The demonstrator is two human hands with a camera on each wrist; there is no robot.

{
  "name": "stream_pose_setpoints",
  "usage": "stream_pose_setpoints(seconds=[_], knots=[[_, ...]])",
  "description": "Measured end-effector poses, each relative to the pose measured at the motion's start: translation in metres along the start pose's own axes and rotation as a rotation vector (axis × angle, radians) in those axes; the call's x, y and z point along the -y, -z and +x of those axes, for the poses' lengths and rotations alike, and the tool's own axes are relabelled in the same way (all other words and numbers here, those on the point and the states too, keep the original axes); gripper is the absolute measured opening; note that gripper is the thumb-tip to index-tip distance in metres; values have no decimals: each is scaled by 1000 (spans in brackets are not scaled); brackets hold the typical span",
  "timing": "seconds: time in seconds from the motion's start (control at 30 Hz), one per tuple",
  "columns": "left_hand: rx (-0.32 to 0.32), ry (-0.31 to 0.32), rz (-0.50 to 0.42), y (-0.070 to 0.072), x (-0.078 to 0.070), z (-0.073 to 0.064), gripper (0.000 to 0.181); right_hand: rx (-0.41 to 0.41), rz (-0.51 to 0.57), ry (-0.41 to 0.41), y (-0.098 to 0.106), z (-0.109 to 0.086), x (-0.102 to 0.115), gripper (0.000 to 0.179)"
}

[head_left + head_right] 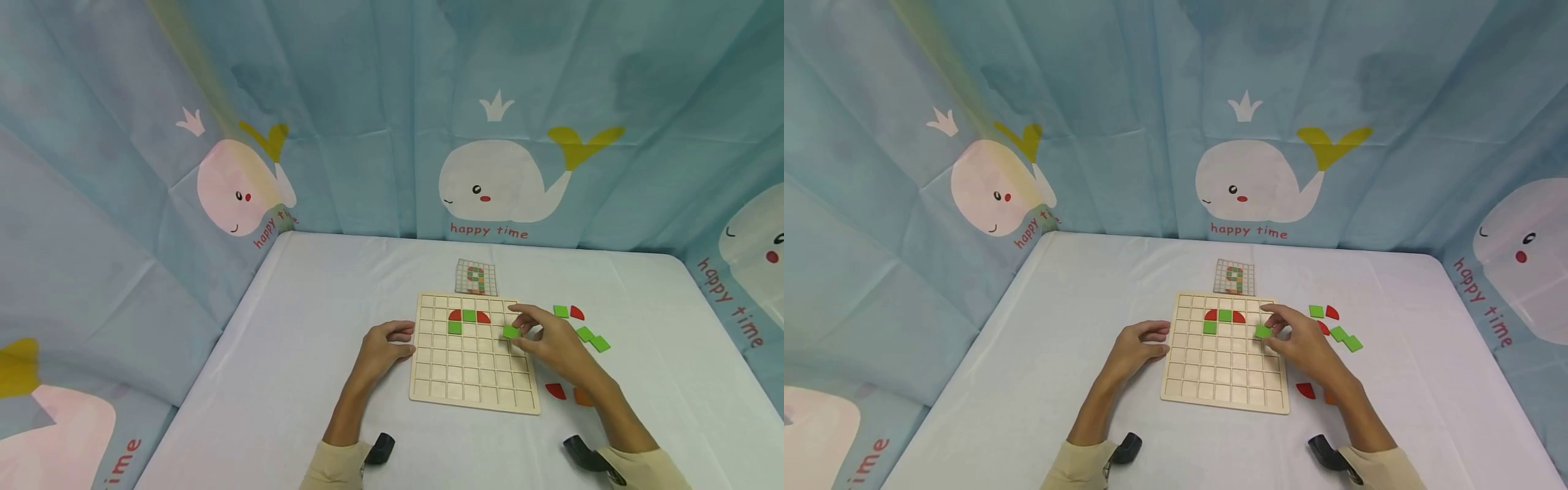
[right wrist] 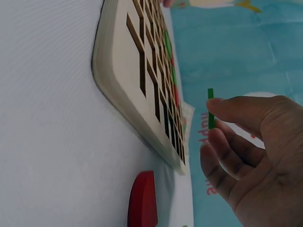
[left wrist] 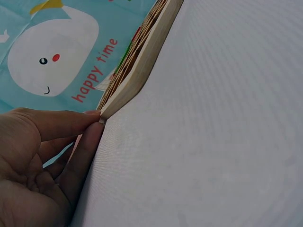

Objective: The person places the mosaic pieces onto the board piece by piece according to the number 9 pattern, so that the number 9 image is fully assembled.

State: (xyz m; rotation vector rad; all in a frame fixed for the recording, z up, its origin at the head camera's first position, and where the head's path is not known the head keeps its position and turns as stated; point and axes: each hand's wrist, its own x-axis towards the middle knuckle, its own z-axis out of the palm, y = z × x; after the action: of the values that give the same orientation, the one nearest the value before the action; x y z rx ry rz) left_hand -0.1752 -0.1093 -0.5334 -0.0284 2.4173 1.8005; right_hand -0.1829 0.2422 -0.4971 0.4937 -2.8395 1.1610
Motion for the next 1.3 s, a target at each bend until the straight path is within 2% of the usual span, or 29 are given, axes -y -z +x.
stream_pose_setpoints(seconds=[0.73,1.3], knots=[[4,-2,16,1,1,1,49,52,110,19,-23,19,10,59],[2,4,2,0,3,1,49,96,46,-11,-30,27,15,58]])
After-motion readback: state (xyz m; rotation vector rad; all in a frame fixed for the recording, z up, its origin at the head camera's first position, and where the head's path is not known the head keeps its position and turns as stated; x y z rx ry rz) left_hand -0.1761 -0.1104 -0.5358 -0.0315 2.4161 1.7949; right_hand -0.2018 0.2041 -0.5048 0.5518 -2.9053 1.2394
